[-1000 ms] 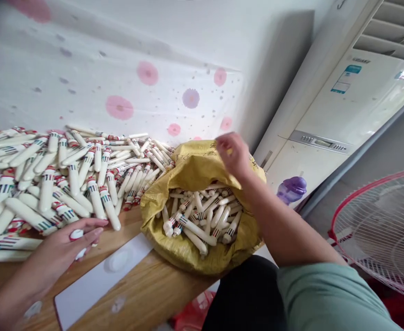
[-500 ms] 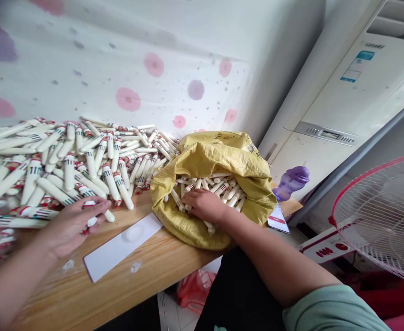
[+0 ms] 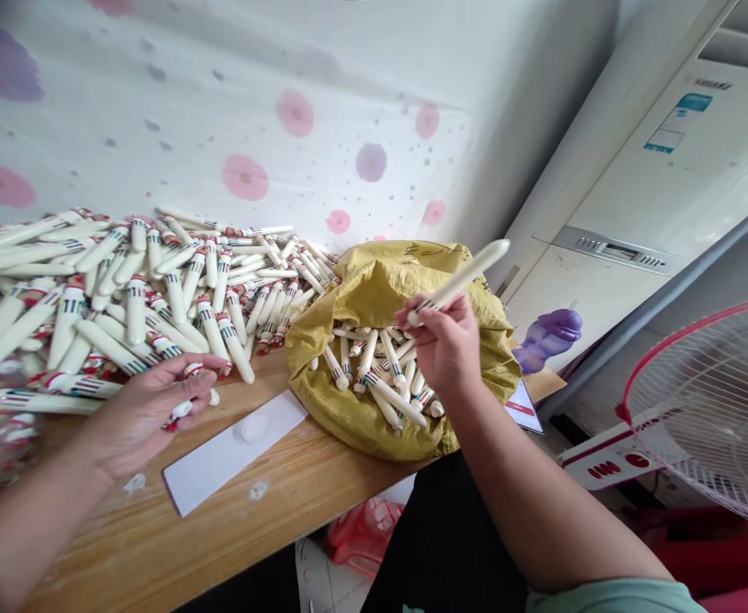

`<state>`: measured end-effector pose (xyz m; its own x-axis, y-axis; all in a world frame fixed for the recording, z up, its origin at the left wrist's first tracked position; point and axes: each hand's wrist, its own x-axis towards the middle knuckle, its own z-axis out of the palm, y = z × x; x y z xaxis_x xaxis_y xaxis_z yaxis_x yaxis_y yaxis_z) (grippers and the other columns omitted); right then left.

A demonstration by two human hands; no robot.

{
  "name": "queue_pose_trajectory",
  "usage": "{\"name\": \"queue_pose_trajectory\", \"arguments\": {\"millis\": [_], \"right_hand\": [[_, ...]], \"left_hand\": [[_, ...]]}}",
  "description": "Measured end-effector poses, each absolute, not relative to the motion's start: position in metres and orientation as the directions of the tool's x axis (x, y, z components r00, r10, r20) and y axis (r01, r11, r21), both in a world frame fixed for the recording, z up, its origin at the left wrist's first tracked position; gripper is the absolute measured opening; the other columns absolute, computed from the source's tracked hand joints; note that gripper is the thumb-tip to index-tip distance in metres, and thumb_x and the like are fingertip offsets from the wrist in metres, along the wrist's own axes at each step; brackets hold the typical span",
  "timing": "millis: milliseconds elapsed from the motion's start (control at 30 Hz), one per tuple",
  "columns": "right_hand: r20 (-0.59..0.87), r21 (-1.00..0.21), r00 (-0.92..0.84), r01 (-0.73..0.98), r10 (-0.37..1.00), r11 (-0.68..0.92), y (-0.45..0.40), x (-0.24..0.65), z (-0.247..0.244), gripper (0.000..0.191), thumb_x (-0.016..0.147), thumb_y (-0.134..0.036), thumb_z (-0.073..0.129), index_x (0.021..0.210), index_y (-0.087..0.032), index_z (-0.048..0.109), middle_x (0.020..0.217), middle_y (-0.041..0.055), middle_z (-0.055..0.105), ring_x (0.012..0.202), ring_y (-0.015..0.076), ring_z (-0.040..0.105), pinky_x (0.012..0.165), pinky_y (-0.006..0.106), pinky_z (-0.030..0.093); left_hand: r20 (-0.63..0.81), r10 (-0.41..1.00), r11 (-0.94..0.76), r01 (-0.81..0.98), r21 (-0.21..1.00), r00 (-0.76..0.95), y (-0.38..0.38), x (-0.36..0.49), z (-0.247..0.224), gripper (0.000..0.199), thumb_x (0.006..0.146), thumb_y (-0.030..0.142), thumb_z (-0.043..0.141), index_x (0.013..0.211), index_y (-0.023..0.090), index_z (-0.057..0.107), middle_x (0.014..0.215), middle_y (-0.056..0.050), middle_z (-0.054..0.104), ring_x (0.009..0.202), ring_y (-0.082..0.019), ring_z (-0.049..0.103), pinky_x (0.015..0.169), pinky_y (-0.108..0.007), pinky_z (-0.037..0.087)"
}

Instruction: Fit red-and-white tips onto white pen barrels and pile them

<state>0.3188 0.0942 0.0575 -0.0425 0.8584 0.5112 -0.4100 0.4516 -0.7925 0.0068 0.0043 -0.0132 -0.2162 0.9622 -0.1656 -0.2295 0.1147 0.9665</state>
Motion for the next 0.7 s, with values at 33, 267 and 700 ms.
{"name": "queue_pose_trajectory", "arguments": {"millis": [33,267,700], "right_hand": [[0.444,-0.827,-0.113,-0.434,0.889,0.358,0.092,0.311,0.052,0.028,0.068,-0.017,0.070,0.084,-0.025,0.048,0.078,-0.0045,0.067,0.069,0.0126,0.065,0.065,0.027,0.054],[0.201,-0.957,-0.582,-0.290,0.788,0.030,0.073,0.239,0.012,0.025,0.069,-0.035,0.075,0.081,-0.018,0.062,0.076,0.0007,0.061,0.066,0.0122,0.055,0.062,0.027,0.047],[0.165,-0.667,-0.792,0.349,0.587,0.658,0.073,0.205,-0.018,0.008,0.077,-0.023,0.067,0.077,-0.015,0.066,0.074,0.0018,0.065,0.068,0.0124,0.059,0.065,0.024,0.045]], "left_hand": [[-0.168,0.964,0.118,-0.233,0.965,-0.205,0.004,0.007,-0.014,0.052,0.056,0.040,0.085,0.097,0.015,0.065,0.065,0.004,0.050,0.051,-0.005,0.038,0.040,-0.015,0.029],[-0.158,0.977,0.126,-0.207,0.970,-0.142,0.002,0.008,-0.014,0.047,0.064,0.037,0.079,0.103,0.016,0.062,0.075,0.000,0.062,0.052,-0.006,0.046,0.043,-0.016,0.033],[-0.124,0.953,0.074,-0.185,0.980,-0.276,0.007,0.010,-0.017,0.049,0.052,0.038,0.084,0.089,0.011,0.068,0.069,-0.001,0.062,0.052,-0.006,0.045,0.045,-0.018,0.032]]}}
